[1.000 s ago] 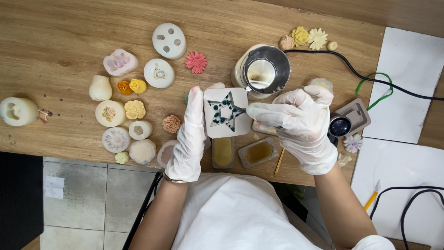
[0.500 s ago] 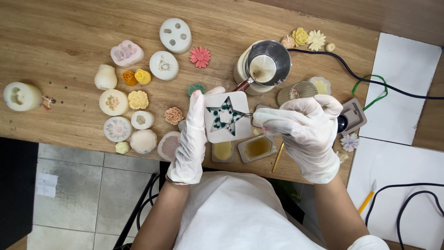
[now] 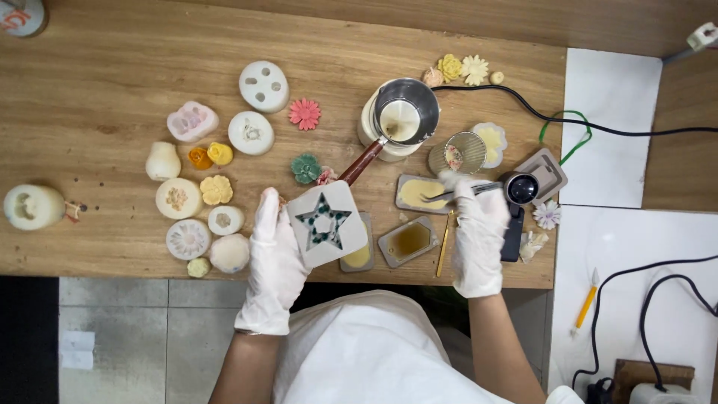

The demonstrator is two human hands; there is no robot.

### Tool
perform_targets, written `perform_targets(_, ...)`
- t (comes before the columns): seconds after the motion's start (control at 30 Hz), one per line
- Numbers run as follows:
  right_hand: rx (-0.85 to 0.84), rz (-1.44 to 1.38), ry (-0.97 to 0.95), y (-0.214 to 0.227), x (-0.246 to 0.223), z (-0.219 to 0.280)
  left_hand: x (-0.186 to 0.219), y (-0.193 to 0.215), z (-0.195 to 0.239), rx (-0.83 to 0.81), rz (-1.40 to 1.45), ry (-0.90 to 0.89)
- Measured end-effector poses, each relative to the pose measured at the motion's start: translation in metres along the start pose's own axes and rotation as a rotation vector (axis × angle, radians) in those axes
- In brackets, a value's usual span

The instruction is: The person wears gloves and uses a heat gun to warm a star-shaped candle decorated with green wax pieces, then stirs and pours melted wax from a small pot, and handles finished flower-shaped candles on the table, placing one into the pot.

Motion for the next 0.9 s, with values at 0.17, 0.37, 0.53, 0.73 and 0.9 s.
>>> perform_targets(0.17,-0.101,0.176,-0.469,-0.035,0.142,-0.029,0.010,0.026,0.002,-0.132,-0.124,0.057)
perform_targets(0.37,-0.070,0.851,-0.271,-0.084,0.140,-0.048,0.032,0.001,-0.010,-0.275,-0.184,0.085)
perform_targets(0.53,0.001,1.014,-0.206,-0.080,0.139,-0.045,0.043,0.002,-0.019,-0.152,-0.102,0.169)
perform_targets(0.73,0.481,0.486,-0.287,0.040,0.110,0.003,0.060,-0.042,-0.022,-0.863,-1.754,-0.592)
perform_targets(0.9,0.841,0.601,-0.298,0.184,0.131,-0.008,0.040,-0.033,-0.022,-0.298,-0.263,0.310)
Point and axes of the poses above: each hand's wrist, its own z-axis away from the middle knuckle, its own y-axis out of the back of the hand, x = y × z, the point moved 10 cm from there along -z, towards the middle knuckle, and after that the axes turned 10 degrees about -y, right-handed, at the moved point
